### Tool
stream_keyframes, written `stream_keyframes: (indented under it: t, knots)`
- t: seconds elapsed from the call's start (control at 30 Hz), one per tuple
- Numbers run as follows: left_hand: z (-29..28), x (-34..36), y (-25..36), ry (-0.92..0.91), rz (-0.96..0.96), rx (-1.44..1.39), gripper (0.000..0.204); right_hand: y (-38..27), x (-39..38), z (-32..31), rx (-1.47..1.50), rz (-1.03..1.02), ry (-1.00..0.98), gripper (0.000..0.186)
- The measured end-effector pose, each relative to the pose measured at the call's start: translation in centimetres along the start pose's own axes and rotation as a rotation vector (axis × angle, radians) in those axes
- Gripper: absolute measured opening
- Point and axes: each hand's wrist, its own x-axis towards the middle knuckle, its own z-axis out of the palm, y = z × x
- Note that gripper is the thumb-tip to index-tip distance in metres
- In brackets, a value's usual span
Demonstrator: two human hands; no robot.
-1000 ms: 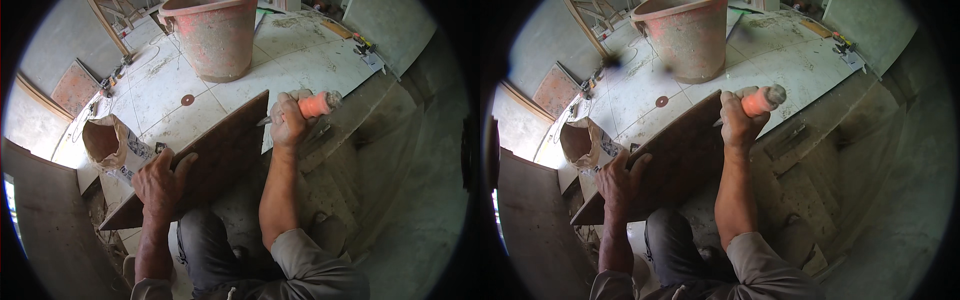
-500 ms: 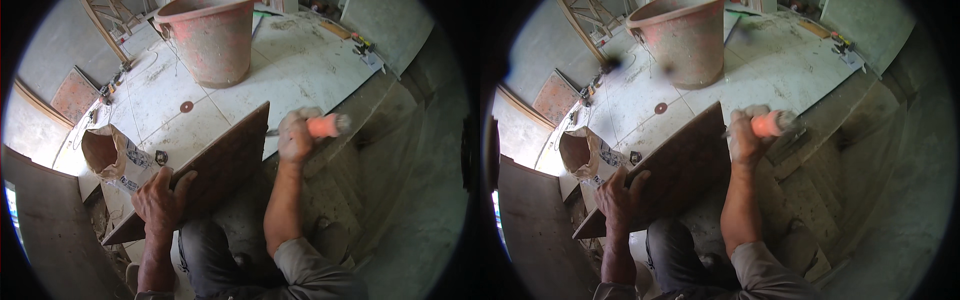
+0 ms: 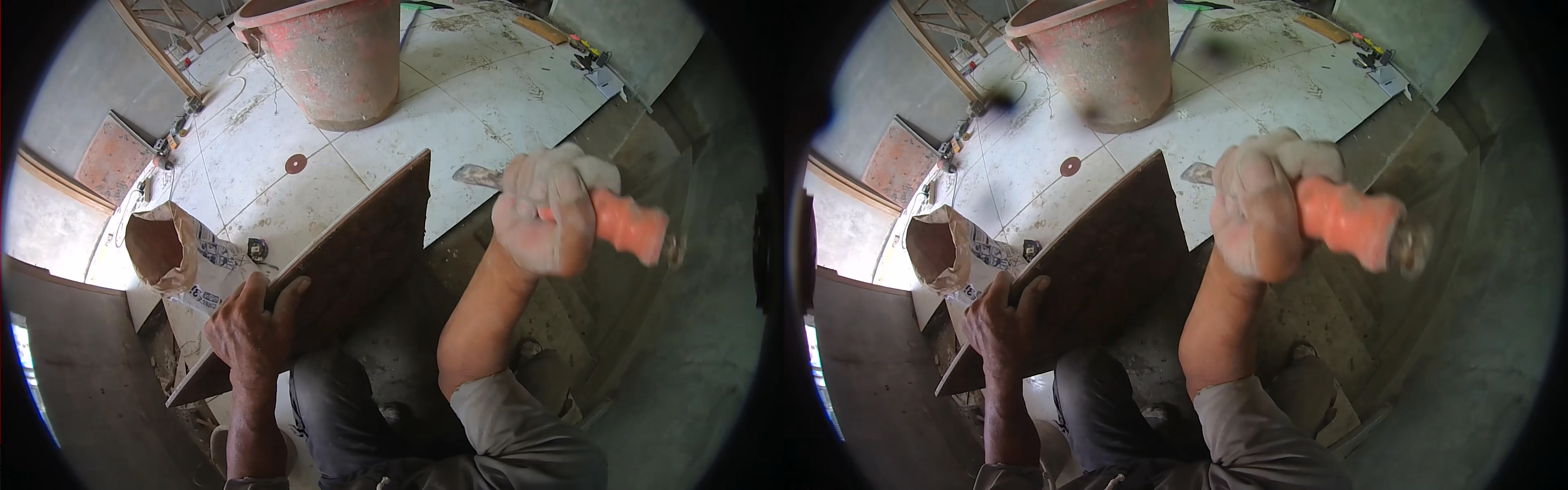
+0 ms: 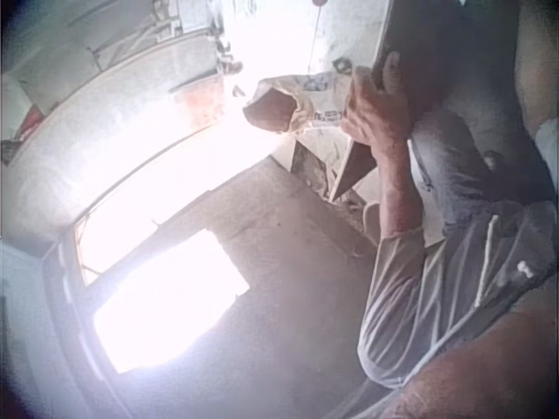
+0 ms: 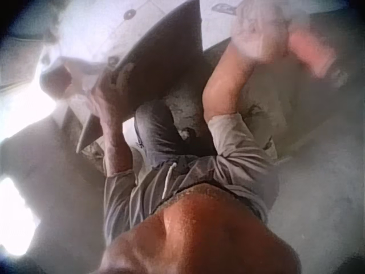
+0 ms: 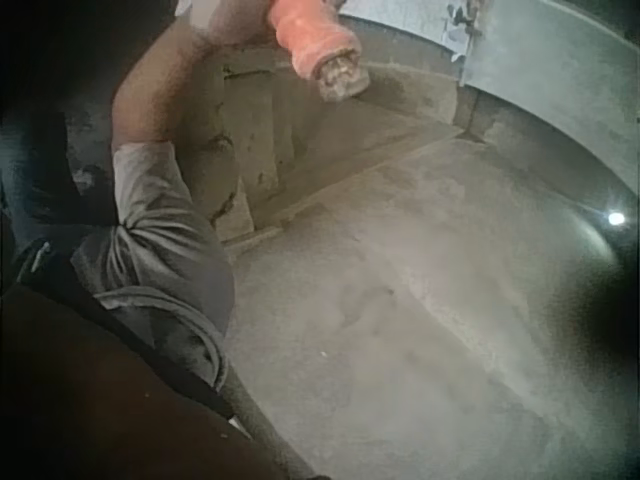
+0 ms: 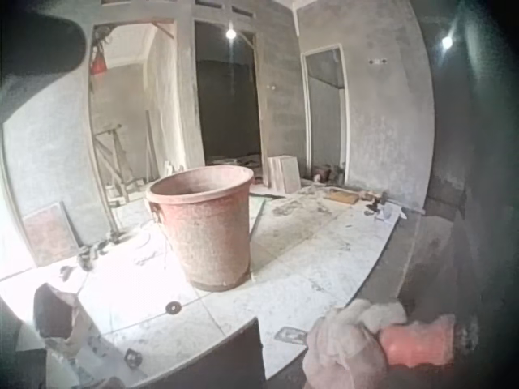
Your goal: The person tests a tile fit on the floor, chips a concrete step using a chisel and hammer, scrapes the edge of the tile with a chisel, and spreads mortar onto the floor using a trowel.
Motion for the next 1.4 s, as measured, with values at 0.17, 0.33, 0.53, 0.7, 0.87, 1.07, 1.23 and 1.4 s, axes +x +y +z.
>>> stream_keyframes:
  t: [0.17, 0.33, 0.53, 0.7, 0.87, 1.07, 1.23, 1.4]
  knots:
    - [-0.3, 0.5, -0.2, 0.025, 0.034, 0.016, 0.043, 4.2, -3.8, -2.1, -0.501, 0.34, 0.337, 0.025]
    - [0.0, 0.2, 0.1, 0.021, -0.001, -0.021, 0.043, 0.7, -0.1, -1.1, -0.268, 0.11, 0.227, 0.016]
    - [-0.6, 0.1, 0.1, 0.02, 0.034, 0.006, 0.043, 3.9, -3.5, -1.1, -0.655, 0.404, 0.346, 0.021]
    - [-0.9, -0.2, 0.3, -0.018, 0.003, 0.023, 0.044, 2.6, -6.5, -2.8, -0.339, 0.429, 0.558, 0.025]
    - [-1.4, -0.7, 0.1, 0.015, 0.011, -0.012, 0.043, -0.8, -9.1, -5.9, -0.487, 0.611, 0.556, 0.022]
    - [-1.5, -0.2, 0.1, 0.042, 0.054, -0.004, 0.043, -6.9, -18.5, -7.7, -0.691, 1.211, 0.854, 0.022]
    - [-1.5, -0.2, 0.1, 0.052, 0.069, 0.065, 0.044, -9.7, -20.2, -8.1, -0.641, 1.269, 0.975, 0.021]
    - [-1.6, -0.1, 0.5, 0.027, 0.076, 0.075, 0.045, -13.6, -13.6, -7.0, -0.617, 0.927, 0.765, 0.018]
